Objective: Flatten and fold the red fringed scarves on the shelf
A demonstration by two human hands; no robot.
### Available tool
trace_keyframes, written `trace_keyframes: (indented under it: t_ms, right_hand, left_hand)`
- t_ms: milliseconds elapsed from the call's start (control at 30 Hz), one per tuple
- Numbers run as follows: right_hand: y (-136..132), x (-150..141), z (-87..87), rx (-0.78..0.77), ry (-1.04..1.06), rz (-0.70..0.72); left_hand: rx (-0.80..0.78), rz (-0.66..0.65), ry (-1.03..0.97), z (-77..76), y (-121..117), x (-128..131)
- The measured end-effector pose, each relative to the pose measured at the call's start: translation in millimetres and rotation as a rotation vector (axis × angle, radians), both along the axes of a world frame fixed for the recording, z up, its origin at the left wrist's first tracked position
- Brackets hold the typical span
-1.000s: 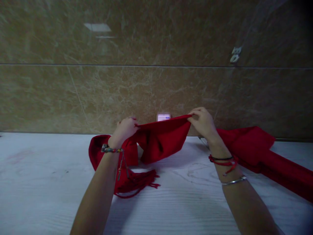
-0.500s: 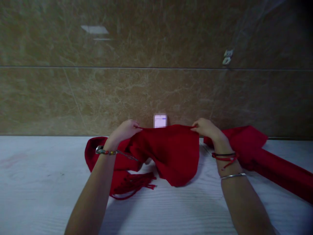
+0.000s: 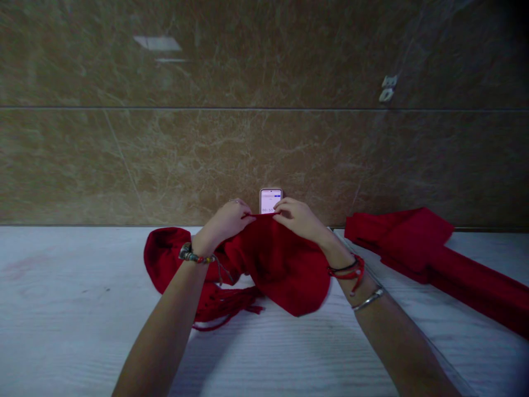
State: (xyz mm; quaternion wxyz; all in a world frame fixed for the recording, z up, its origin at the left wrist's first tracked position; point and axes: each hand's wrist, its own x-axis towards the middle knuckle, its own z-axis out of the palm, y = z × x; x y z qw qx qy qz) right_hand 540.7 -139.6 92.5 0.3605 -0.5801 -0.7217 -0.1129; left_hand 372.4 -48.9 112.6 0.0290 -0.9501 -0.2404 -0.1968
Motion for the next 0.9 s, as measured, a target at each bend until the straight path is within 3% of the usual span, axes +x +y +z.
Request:
trace_keyframes:
  t_ms: [100,167,233,300,400,467,533,700,900]
  right_hand:
    - [-6.2,12.2,9.2,0.134,0.079,-0.065]
    - [-10.7,25.5,13.8,0.207,0.125,-0.186]
    - [-14.6,40.5,15.3,0.211,0.127,-0.317]
    - [-17.1,50.7,13.4,0.121,0.062,-0.361]
    - [-17.0,45.3,6.8,-0.051,-0.068,-0.174]
    - [-14.1,29.0,2.0,-0.104,-0.109,-0.011]
    - [-9.4,10.4,-1.6,-0.12,-0.117,0.062]
    - [-0.9,-5.9,0.1,-0.037,-0.054,-0.019]
    - [-15.8,31.5,16.7,-0.022,0.096,-0.039]
  left_hand:
    - [0.017,0.117,0.018,-8.5,12.1,-3.5]
    - [0.011,0.164,0.02,-9.0,18.6,-7.6]
    - [-0.004,0.144,0.017,-4.8,20.8,-11.3]
    - [-0.04,0.058,0.023,1.4,17.6,-12.4]
    - [-0.119,-0.051,0.025,7.0,6.2,-8.4]
    - [-0.162,-0.06,0.008,7.0,-0.4,-4.3]
    - [-0.176,-0.05,-0.008,5.0,-2.8,-1.3]
    - [-0.027,0.063,-0.028,-2.2,4.4,-1.4]
    - [0.151,0.355,-0.105,-4.1,10.5,-9.8]
